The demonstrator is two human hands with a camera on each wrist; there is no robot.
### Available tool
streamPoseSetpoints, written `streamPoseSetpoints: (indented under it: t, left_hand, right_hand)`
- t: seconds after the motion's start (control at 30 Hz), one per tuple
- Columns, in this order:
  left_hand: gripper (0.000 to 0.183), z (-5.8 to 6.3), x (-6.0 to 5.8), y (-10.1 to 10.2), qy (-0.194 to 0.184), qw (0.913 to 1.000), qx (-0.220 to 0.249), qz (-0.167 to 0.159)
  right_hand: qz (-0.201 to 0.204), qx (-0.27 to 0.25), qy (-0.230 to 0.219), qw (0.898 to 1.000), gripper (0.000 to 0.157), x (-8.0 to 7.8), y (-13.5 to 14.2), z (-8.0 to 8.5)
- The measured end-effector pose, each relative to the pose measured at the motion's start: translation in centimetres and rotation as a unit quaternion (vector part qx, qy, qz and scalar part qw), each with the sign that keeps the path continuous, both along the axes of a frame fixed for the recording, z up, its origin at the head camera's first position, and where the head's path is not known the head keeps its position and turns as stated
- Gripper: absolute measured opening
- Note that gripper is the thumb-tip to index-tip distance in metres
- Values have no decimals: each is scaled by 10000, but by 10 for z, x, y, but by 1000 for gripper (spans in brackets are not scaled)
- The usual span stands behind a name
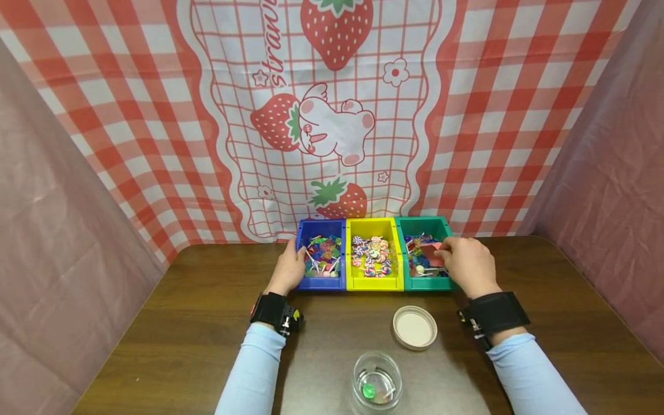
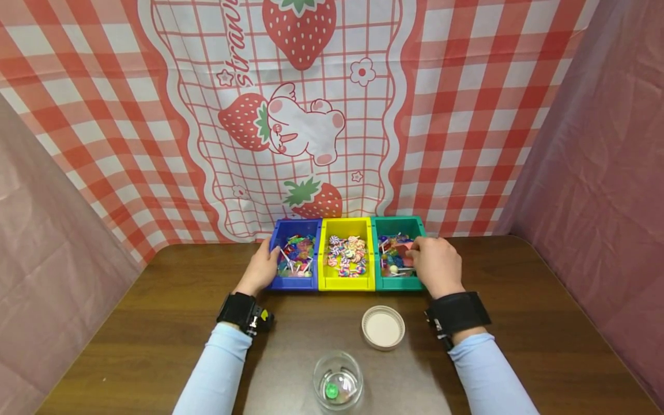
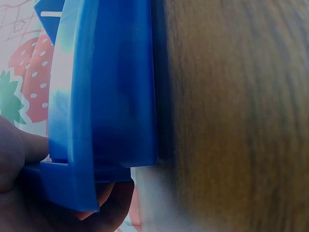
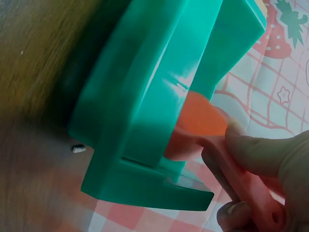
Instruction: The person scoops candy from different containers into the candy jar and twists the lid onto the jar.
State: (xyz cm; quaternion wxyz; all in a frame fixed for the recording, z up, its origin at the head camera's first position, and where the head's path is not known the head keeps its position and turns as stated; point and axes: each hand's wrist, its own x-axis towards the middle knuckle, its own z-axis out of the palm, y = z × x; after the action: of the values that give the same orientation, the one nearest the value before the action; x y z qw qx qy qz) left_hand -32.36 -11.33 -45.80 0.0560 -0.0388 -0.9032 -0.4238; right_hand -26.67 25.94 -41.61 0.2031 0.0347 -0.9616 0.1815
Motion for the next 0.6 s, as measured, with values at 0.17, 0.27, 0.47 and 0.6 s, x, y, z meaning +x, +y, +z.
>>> streamPoseSetpoints:
  t: [0.17,0.27,0.47,0.6]
  left_hand:
    - [47,1,0,0,-58,10000,16,0]
    - [47,1,1,0,-76,10000,41,6]
    - [46,1,2,0,-11,10000,8,0]
    - [46,1,2,0,9,10000,-20,7]
  right_hand:
    - [-177,-347,-257,9989,24,1,1,2]
    - [-241,-445,-381,9980,28,1,2,3]
    - [-343,-521,-451,9970,30,2,6,4]
    - [-334,-496,-571,9966,30,3,7,5]
